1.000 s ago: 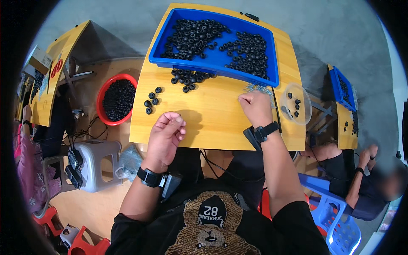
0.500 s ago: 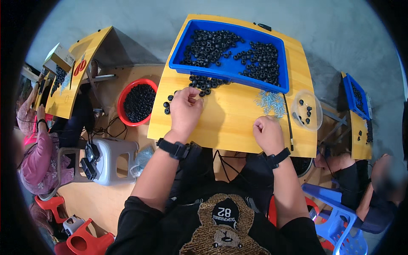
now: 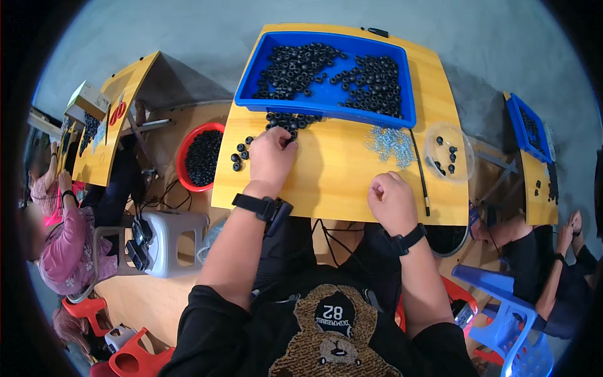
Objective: Manually inserting small metal pins into plastic components at a assembly station.
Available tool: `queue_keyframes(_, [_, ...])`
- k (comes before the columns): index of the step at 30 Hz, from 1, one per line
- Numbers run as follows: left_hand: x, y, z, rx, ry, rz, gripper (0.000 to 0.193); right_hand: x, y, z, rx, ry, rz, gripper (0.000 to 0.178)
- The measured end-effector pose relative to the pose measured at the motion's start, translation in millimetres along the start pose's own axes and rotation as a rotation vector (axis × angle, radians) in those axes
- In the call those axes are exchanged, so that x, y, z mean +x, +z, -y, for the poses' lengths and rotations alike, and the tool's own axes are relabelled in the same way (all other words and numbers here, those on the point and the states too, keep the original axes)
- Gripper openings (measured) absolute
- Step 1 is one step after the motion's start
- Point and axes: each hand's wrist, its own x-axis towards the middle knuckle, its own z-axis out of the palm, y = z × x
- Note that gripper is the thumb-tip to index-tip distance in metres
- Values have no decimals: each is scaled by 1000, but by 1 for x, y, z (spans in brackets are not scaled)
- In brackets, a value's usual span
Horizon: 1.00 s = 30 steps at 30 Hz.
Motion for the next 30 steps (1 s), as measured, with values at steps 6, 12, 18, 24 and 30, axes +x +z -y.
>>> queue_keyframes(6, [-33,-40,-11,-1317,-629,517,22,1,7,-17,-7,-22,-21,3])
queue_keyframes(12, [-71,-44,10,-1708,-705,652,27,2,4,-14,90,3,-10,3])
queue_keyframes(18, [-94,-33,13,-2051,-777,776,30,1,7,-7,72,15,14,7])
queue_keyframes(24, [-108,-27,9,-2138,-788,877,29,-7,-5,17,262,145,13,7])
queue_keyframes(30, [-119,-27,5,-2133,-828,852,29,-24,-10,50,467,212,75,6])
